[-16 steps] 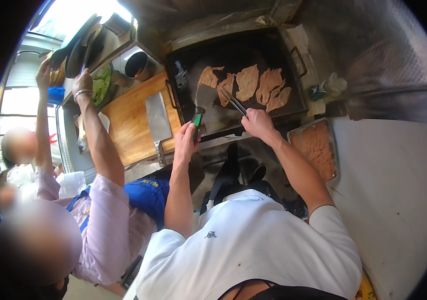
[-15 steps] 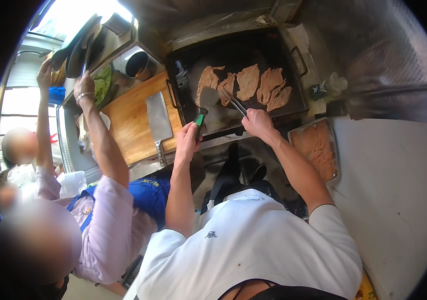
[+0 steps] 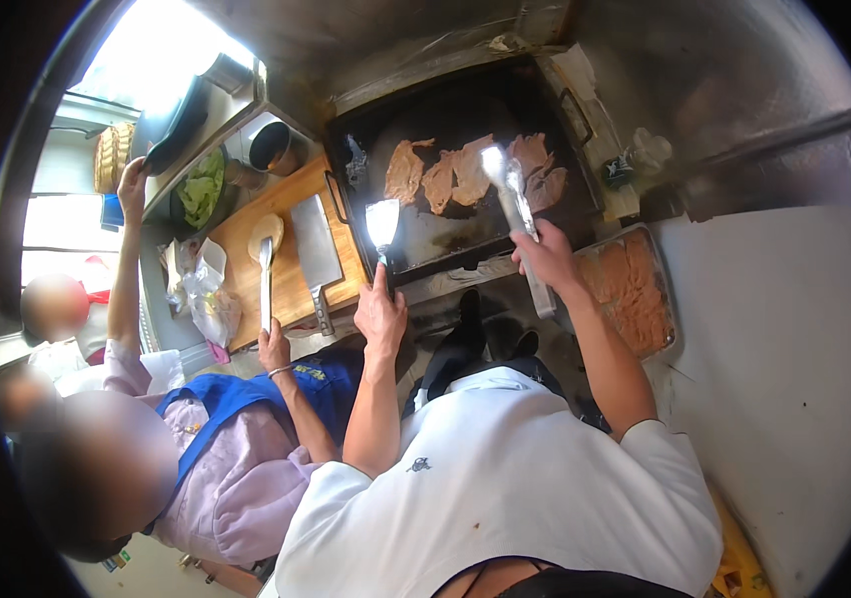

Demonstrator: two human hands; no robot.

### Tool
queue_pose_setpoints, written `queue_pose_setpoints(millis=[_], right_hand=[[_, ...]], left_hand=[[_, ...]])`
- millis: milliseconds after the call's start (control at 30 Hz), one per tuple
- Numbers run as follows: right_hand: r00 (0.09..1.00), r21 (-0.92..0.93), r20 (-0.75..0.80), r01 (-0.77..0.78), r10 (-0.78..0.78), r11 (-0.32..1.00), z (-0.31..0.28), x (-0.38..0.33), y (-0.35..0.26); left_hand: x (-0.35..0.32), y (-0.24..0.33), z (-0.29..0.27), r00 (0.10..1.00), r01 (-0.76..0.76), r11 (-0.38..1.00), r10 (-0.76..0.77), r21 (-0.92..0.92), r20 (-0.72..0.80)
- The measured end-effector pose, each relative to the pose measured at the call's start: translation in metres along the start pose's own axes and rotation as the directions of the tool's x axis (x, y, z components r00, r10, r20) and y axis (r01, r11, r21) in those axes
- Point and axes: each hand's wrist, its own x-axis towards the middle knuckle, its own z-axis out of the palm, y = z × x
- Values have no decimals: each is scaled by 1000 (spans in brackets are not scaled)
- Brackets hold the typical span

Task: The person grills thin slices of meat on a flat-top griddle, using tongs and a spatula to flip and move the pieces. The person repeatedly transfers cooked meat from the griddle to a metal tray and adds new slices from the tray to continue cooking.

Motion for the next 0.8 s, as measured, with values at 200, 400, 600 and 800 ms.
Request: queue_pose_setpoints(millis=[200,400,600,800], right_hand=[[942,817,302,-177,-145,548,-83,-125,-4],[1000,707,-22,11,6,707,-131,-236,42],[929,727,-357,213,95,653,-123,-338,102],[900,752,-404,227,161,618,-124,-372,131]], left_hand=[[44,70,29,884,-451,886,426,-108,-194],[95,323,115,694,-581,559,720,-592,-2],[121,455,158,858,-204,785,431,-584,280],[155,382,75,814,-437,621,581,-650,7]])
